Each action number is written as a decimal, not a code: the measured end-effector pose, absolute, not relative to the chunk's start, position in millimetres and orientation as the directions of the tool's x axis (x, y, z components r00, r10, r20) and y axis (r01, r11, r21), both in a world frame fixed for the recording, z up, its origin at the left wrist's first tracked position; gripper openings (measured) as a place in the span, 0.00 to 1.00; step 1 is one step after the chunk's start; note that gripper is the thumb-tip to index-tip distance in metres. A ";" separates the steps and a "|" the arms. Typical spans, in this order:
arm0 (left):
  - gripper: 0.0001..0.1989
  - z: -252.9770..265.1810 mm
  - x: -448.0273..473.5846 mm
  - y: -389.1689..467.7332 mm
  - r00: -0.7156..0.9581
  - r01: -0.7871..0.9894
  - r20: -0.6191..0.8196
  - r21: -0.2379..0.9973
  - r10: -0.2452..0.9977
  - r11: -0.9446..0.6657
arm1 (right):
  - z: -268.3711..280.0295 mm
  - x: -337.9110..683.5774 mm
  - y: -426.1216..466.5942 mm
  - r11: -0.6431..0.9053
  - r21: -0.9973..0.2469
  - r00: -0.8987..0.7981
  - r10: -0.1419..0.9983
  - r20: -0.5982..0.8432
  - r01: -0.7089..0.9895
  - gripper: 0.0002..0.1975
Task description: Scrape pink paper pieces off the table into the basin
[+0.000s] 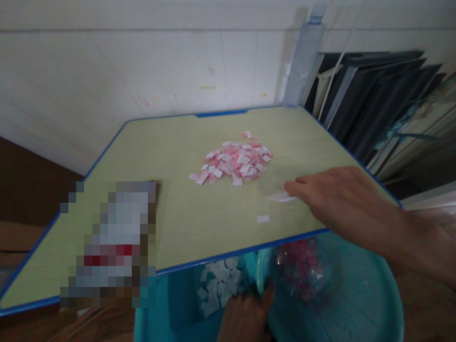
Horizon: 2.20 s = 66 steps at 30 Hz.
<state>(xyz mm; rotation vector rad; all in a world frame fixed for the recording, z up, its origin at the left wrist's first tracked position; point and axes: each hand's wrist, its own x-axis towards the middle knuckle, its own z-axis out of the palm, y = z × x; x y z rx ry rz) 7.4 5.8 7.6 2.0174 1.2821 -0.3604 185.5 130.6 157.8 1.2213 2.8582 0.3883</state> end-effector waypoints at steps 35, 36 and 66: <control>0.37 3.0 7.2 1.4 0.502 0.839 -0.494 0.479 0.710 -0.260 | 156.6 201.1 123.3 0.846 -0.076 -0.849 0.528 -0.018 0.527 0.06; 0.37 2.9 7.3 1.1 0.503 0.839 -0.495 0.477 0.709 -0.262 | 157.5 190.6 121.4 0.863 -0.076 -0.866 0.500 -0.003 0.499 0.06; 0.18 17.0 -9.0 -12.9 0.536 0.788 -0.339 0.531 0.773 -0.313 | 154.8 101.0 153.7 0.830 -0.070 -0.833 0.548 -0.076 0.553 0.15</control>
